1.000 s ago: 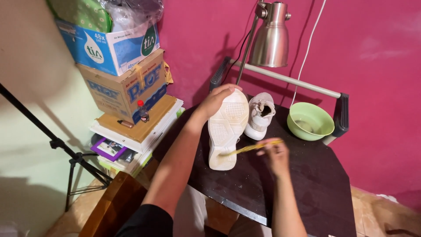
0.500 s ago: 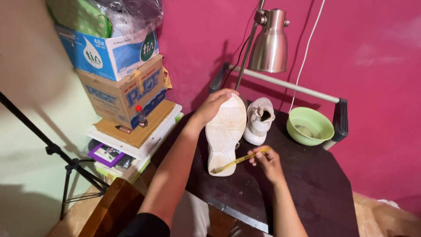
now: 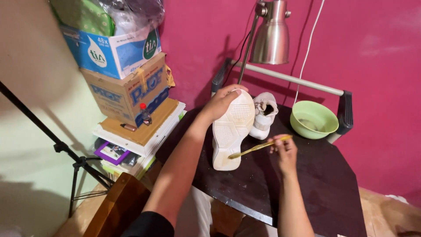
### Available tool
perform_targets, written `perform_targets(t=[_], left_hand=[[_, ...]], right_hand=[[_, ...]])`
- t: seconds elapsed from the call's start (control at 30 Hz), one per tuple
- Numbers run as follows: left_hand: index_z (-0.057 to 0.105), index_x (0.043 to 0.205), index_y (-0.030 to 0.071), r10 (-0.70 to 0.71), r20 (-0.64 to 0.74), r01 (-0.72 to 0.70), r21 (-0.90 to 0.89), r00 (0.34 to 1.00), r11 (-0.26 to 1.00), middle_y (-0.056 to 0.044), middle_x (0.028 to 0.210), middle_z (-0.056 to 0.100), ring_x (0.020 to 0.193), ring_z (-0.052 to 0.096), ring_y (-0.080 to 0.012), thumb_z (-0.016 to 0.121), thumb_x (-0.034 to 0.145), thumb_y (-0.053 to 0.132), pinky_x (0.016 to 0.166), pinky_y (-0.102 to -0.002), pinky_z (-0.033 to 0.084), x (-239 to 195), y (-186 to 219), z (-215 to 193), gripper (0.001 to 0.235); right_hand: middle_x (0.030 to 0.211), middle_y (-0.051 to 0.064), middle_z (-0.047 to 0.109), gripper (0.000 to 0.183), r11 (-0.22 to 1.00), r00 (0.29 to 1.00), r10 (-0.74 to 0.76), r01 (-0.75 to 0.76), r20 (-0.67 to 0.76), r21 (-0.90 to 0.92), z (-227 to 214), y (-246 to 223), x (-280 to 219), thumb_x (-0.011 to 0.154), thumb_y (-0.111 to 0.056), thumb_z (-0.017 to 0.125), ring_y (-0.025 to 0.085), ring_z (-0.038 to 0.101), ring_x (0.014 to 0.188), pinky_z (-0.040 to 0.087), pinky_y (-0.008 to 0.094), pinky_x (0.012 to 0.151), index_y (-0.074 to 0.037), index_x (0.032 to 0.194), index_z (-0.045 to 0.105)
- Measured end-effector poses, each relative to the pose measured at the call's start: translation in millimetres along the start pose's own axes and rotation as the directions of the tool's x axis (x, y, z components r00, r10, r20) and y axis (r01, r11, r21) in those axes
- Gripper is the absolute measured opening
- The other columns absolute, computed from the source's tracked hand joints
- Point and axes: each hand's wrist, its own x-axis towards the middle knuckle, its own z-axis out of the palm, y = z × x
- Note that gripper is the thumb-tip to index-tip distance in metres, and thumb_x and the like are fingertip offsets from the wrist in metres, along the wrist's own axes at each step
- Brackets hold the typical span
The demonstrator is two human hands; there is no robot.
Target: The person scrubs the sole of a white sneaker using a yellow toothbrush. They repeatedly dip the brush into a green bowl of water and continue scrubbing the shoe's bottom surface.
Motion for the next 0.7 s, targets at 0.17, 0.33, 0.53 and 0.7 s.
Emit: perform_targets(t=[0.17,0.33,0.53,0.7], left_hand=[[0.072,0.122,0.015,-0.011,0.000,0.011,0.015,1.000,1.000,-0.009,0.091,0.072,0.084,0.067,-0.0162,0.060,0.099,0.027,0.081,-0.031,0.056,-0.9,1.3,3.6,0.028],[0.073,0.120,0.016,-0.005,-0.010,0.006,0.045,1.000,0.999,-0.008,0.091,0.072,0.085,0.066,-0.0152,0.061,0.099,0.028,0.082,-0.031,0.055,-3.6,7.4,7.9,0.027],[0.074,0.117,0.016,0.000,-0.013,0.001,0.071,1.000,0.997,-0.009,0.091,0.072,0.086,0.066,-0.0163,0.060,0.098,0.027,0.083,-0.031,0.055,-3.7,10.4,19.4,0.026],[0.074,0.119,0.017,-0.005,-0.003,0.006,0.130,1.000,0.991,-0.009,0.094,0.072,0.089,0.064,-0.0184,0.062,0.096,0.030,0.086,-0.032,0.053,-3.8,18.8,30.9,0.029]], right_hand=[[0.089,0.022,0.072,0.021,0.998,1.000,0.023,-0.023,-0.002,0.057,6.7,3.9,-3.3,0.102,-0.014,0.064,0.016,0.064,0.059,0.055,0.028,0.053,0.004,0.109,0.061],[0.083,0.026,0.072,0.017,1.000,0.998,0.025,-0.025,0.054,0.002,24.8,-3.4,-8.0,0.099,-0.009,0.066,0.021,0.063,0.053,0.054,0.032,0.049,0.007,0.103,0.064],[0.085,0.026,0.072,0.018,0.999,0.997,0.016,-0.018,0.078,0.027,20.9,3.3,-5.0,0.098,-0.010,0.067,0.022,0.064,0.053,0.054,0.033,0.049,0.007,0.105,0.065],[0.082,0.024,0.071,0.019,0.998,0.997,-0.005,0.010,0.077,-0.061,27.6,-7.6,-3.8,0.099,-0.012,0.067,0.022,0.063,0.050,0.052,0.033,0.049,0.006,0.104,0.067]])
